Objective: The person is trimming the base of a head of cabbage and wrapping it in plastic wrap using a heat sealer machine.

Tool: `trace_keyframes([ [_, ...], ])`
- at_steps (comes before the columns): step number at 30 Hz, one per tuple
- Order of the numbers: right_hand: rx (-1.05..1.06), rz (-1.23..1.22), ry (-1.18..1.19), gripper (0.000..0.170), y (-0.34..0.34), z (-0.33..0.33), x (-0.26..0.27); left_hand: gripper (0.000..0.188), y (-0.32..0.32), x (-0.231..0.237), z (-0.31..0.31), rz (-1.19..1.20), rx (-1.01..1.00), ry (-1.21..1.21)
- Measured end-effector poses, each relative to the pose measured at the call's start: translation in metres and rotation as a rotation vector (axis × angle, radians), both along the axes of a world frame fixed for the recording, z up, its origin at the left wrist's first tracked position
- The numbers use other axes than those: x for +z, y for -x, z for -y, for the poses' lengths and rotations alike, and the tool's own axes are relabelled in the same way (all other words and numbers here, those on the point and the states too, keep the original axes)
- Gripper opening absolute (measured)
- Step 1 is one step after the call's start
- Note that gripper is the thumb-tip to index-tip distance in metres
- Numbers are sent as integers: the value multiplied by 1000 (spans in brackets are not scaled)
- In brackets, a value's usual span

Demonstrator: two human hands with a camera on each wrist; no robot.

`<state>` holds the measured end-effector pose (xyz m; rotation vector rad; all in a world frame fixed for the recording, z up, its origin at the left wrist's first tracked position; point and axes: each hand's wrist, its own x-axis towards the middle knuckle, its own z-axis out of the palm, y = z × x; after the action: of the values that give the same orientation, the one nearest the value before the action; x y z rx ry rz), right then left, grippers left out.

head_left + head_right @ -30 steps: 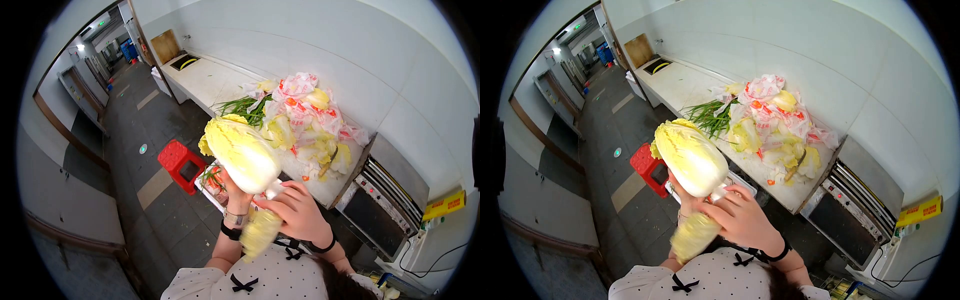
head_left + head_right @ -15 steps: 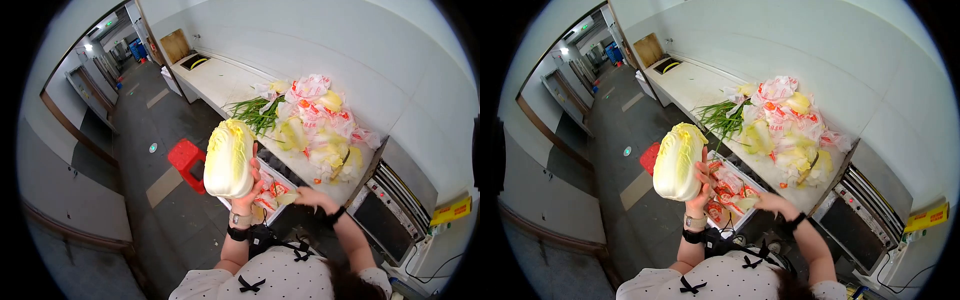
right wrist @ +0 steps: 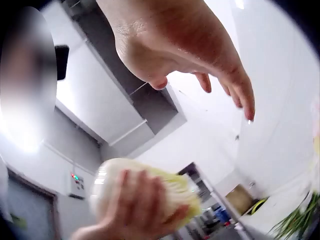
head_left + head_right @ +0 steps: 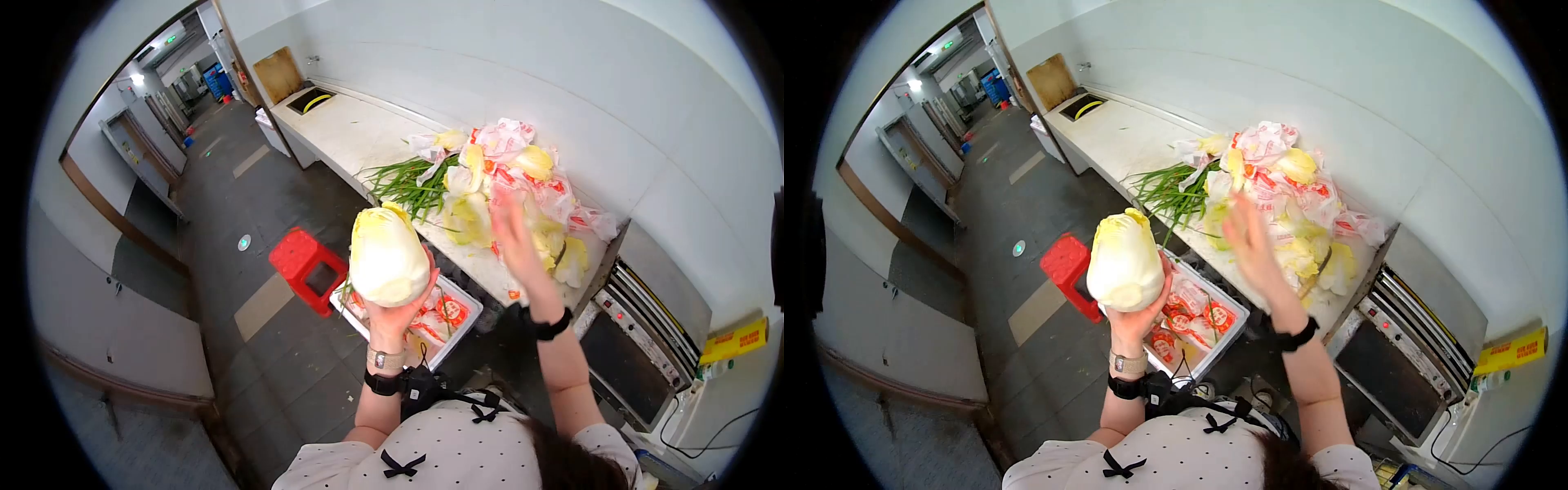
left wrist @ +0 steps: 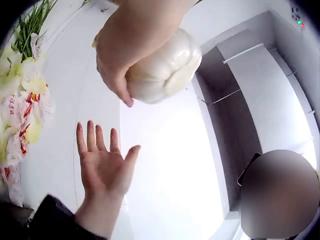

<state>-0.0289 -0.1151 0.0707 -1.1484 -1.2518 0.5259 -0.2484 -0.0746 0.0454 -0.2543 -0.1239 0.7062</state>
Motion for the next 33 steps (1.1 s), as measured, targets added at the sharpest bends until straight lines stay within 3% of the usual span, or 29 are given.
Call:
trace_keyframes([
  [2,357,-512,187,55,23,27,-11,69,-6,11,2,-243,78,-192],
  [3,410,-510,189,57,32,38,-14,69,-10,14,2,-365,113,-291],
  [7,308,-419,149,66,59,65,-24,69,-25,11,5,-373,-8,-209],
  [11,169,-420,167,92,79,74,-25,66,-42,8,13,-540,107,-351],
  [12,156,-425,181,106,81,72,-25,64,-45,6,16,-577,117,-374],
  [16,43,-424,43,114,94,67,-34,61,-51,9,29,-741,181,-504],
  [18,44,-504,-52,114,96,63,-37,64,-52,18,42,-848,233,-608],
  [22,-51,-633,-31,110,93,62,-45,77,-53,17,48,-729,282,-674],
  [24,120,-840,-89,102,91,62,-46,85,-51,29,52,-630,339,-729],
  [28,370,-1113,-228,99,84,62,-38,90,-37,37,45,-675,318,-1114],
  [33,407,-1170,-254,104,71,56,-40,86,-32,38,37,-745,273,-1141],
])
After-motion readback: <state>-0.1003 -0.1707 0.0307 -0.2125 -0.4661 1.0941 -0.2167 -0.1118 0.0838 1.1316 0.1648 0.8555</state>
